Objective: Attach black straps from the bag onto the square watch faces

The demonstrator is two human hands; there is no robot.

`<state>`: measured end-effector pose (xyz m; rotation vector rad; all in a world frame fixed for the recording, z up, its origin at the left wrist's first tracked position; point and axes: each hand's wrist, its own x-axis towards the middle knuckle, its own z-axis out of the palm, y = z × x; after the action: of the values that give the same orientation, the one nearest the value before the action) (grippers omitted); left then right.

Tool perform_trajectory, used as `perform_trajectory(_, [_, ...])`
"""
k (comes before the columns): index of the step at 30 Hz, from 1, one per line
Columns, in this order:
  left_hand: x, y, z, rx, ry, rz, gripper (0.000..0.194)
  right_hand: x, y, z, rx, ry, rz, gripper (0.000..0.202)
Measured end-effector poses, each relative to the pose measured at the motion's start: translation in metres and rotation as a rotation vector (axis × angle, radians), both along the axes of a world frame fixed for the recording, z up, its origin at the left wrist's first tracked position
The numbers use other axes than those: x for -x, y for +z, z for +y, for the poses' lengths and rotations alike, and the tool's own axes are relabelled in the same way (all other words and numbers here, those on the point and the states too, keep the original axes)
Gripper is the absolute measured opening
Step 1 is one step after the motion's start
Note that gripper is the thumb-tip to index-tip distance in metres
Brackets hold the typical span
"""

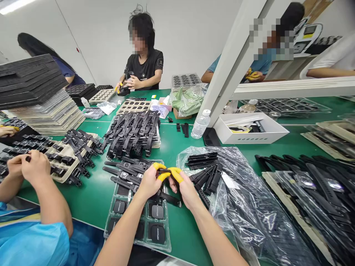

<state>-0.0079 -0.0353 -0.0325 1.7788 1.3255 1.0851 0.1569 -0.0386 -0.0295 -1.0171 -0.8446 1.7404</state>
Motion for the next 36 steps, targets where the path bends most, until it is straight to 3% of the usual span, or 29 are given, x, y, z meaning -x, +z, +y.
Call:
perform_trajectory(4, [-0.004, -0.001, 0.002, -0.073, 0.065, -0.093, 0.012, 0.002, 0.001, -0.003, 0.076, 0.122, 0.087, 0.054])
perform_trajectory(8, [-0.007, -0.001, 0.002, 0.042, 0.117, -0.284, 0.022, 0.0, 0.004, -0.004, 0.106, 0.21, 0.092, 0.054])
perform_trajectory(13, [0.001, 0.004, 0.008, 0.081, 0.385, -0.57, 0.043, -0.003, 0.006, -0.005, 0.122, 0.338, 0.028, 0.048])
perform_trajectory(16, [0.004, 0.007, 0.012, 0.05, 0.467, -0.679, 0.052, -0.003, 0.006, -0.005, 0.118, 0.388, -0.026, 0.048])
perform_trajectory(24, [0.004, 0.011, 0.014, 0.021, 0.521, -0.736, 0.052, -0.005, 0.013, -0.006, 0.099, 0.458, -0.131, 0.05])
perform_trajectory(36, [0.005, 0.01, 0.017, 0.082, 0.533, -0.776, 0.056, -0.008, 0.011, -0.003, 0.091, 0.428, -0.276, 0.037])
